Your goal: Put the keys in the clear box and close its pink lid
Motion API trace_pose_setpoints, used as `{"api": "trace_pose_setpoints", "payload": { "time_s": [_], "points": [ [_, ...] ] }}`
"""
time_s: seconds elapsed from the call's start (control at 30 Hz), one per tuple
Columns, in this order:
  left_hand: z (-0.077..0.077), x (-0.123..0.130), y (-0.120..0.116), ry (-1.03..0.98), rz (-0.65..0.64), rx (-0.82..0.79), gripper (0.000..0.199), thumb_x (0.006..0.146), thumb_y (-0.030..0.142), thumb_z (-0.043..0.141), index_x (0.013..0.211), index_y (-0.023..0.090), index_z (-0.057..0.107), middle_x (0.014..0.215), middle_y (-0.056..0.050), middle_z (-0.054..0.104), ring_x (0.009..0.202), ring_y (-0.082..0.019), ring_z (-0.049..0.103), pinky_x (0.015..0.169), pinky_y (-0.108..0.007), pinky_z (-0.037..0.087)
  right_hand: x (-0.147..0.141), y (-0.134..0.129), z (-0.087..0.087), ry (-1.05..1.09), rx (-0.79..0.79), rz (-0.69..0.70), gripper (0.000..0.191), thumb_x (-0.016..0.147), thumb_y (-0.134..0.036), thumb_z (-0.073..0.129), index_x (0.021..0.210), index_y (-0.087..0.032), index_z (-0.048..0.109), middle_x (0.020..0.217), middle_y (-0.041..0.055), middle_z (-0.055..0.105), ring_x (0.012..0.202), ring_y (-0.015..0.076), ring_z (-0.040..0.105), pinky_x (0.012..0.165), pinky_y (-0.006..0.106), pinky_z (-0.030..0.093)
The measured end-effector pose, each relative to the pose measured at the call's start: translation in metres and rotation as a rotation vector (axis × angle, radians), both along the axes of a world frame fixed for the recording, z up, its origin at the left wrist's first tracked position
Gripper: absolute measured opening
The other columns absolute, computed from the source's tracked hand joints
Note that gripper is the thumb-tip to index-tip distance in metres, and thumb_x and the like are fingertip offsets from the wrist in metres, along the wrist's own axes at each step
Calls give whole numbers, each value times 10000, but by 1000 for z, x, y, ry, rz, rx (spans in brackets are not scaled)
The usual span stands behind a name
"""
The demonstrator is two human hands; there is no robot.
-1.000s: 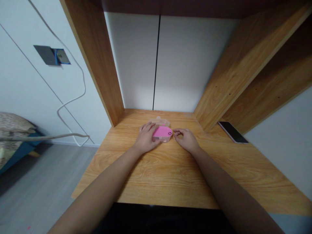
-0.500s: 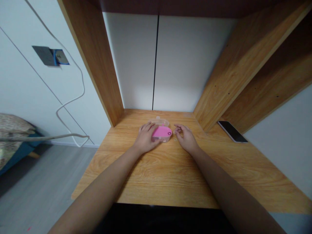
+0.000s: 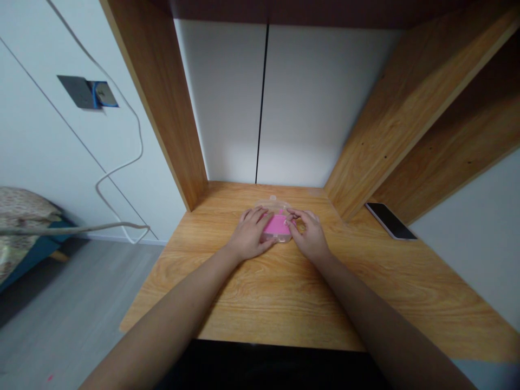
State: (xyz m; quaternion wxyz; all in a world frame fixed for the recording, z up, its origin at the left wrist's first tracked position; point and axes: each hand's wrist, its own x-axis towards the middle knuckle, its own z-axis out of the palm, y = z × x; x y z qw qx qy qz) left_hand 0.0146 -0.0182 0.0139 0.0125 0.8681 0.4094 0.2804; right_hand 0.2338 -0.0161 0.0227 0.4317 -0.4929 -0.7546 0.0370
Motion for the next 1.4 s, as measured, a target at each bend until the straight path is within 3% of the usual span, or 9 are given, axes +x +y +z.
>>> {"api": "trace_pose_setpoints", "payload": {
  "time_s": [0.2,0.47,1.0,1.2,1.3,1.4],
  "points": [
    [2,-1,-1,15,6,-7,747,866,543,603,1484,173,404,1486,-172,478,1436,-347,350,1184,-549,241,0,-1,3,-29,23,22,138,870,-249,627,846,-269,760,929,41,761,997,252,634,964,437,435],
    [-1,0,1,10,0,-5,759,863,563,601,1480,166,409,1490,-171,474,1432,-345,354,1188,-545,234,4,2,0,-12,118,34,124,854,-234,646,865,-253,768,880,25,765,936,236,630,903,426,452],
    [-1,0,1,-8,-12,8,745,859,532,618,1479,176,409,1480,-165,488,1427,-342,363,1185,-546,239,6,2,1,-37,108,93,221,820,-132,575,862,-245,761,877,28,756,941,236,627,898,424,453],
    [-1,0,1,-10,-6,4,746,859,548,613,1473,173,417,1478,-165,491,1425,-341,366,1188,-545,234,11,5,-1,-23,57,154,334,803,-121,516,1001,-245,755,1013,52,733,1031,240,613,944,426,455],
    [0,-1,2,-4,-9,6,732,859,547,613,1458,165,437,1478,-166,491,1418,-340,374,1186,-540,234,19,10,-3,5,31,69,361,801,-112,472,1004,-237,744,1013,50,728,1040,234,606,968,416,450],
    [0,-1,1,-2,-11,10,723,852,540,624,1449,170,451,1471,-165,499,1406,-343,389,1184,-538,235,31,20,-8,-18,-22,-147,348,821,-135,468,1044,-212,723,1045,59,729,1052,244,594,978,415,436]
  ]
}}
